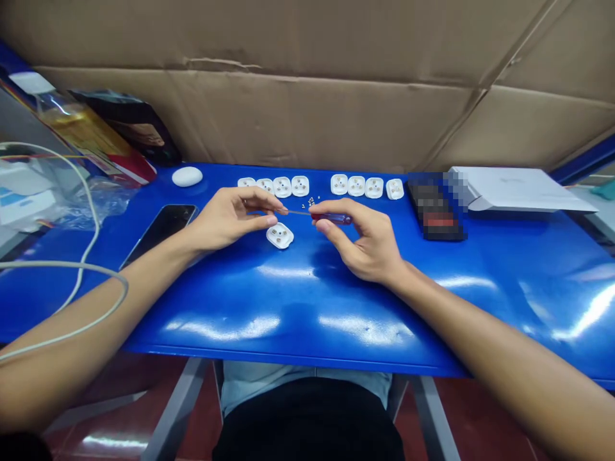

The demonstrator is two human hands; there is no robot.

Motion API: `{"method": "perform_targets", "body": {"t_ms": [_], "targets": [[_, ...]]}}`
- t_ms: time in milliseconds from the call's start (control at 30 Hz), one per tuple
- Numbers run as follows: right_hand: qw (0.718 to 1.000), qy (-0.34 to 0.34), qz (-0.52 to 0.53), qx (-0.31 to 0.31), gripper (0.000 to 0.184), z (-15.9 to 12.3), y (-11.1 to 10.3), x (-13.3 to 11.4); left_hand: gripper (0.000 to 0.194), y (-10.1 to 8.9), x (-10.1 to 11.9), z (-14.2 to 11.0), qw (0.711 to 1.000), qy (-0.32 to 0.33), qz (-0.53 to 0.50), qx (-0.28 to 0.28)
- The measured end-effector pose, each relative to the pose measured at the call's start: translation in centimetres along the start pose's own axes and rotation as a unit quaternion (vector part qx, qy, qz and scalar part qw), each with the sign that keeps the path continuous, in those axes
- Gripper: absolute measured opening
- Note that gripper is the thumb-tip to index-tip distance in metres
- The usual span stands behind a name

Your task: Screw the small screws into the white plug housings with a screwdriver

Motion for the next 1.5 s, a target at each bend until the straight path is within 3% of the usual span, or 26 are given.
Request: {"method": "perform_targets", "body": {"t_ms": [400, 600, 733, 833, 1100, 1267, 1500], "targets": [[1.0, 0.003, -0.021, -0.021, 0.019, 0.1, 0.0, -0.4, 0.026, -0.2, -0.2, 0.0, 0.999, 0.01, 0.013, 0.036], [0.998, 0.001, -0.063, -0.001, 0.015, 0.5, -0.2, -0.8, 0.011, -0.1, 0.7, -0.7, 0.982, 0.135, 0.104, 0.086], [0.996, -0.007, -0.085, -0.017, 0.015, 0.4, -0.3, -0.7, 0.009, 0.0, 1.4, -1.1, 0.945, 0.21, 0.241, 0.068], [0.996, -0.011, -0.083, -0.028, 0.015, 0.2, -0.3, -0.5, 0.011, 0.0, 1.6, -1.3, 0.931, 0.232, 0.275, 0.063], [0.995, -0.016, -0.088, -0.043, 0.015, -0.1, -0.2, -0.5, 0.017, 0.3, 1.7, -1.1, 0.955, 0.153, 0.25, 0.044], [0.994, -0.02, -0.094, -0.051, 0.014, 0.0, -0.2, -0.7, 0.019, 0.1, 1.7, -1.1, 0.954, 0.152, 0.253, 0.045], [0.994, -0.02, -0.092, -0.051, 0.013, 0.1, -0.2, -0.8, 0.055, -0.9, 1.1, -0.8, 0.956, 0.103, 0.268, -0.062]]}}
Point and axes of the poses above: each hand's wrist, its own z-axis towards the middle knuckle, its own y-axis out of the palm, x = y × z, the point moved 2 cm from there along z, towards the middle knuckle, and after that the axes turned 3 degrees about -y, right-handed, at the moved point
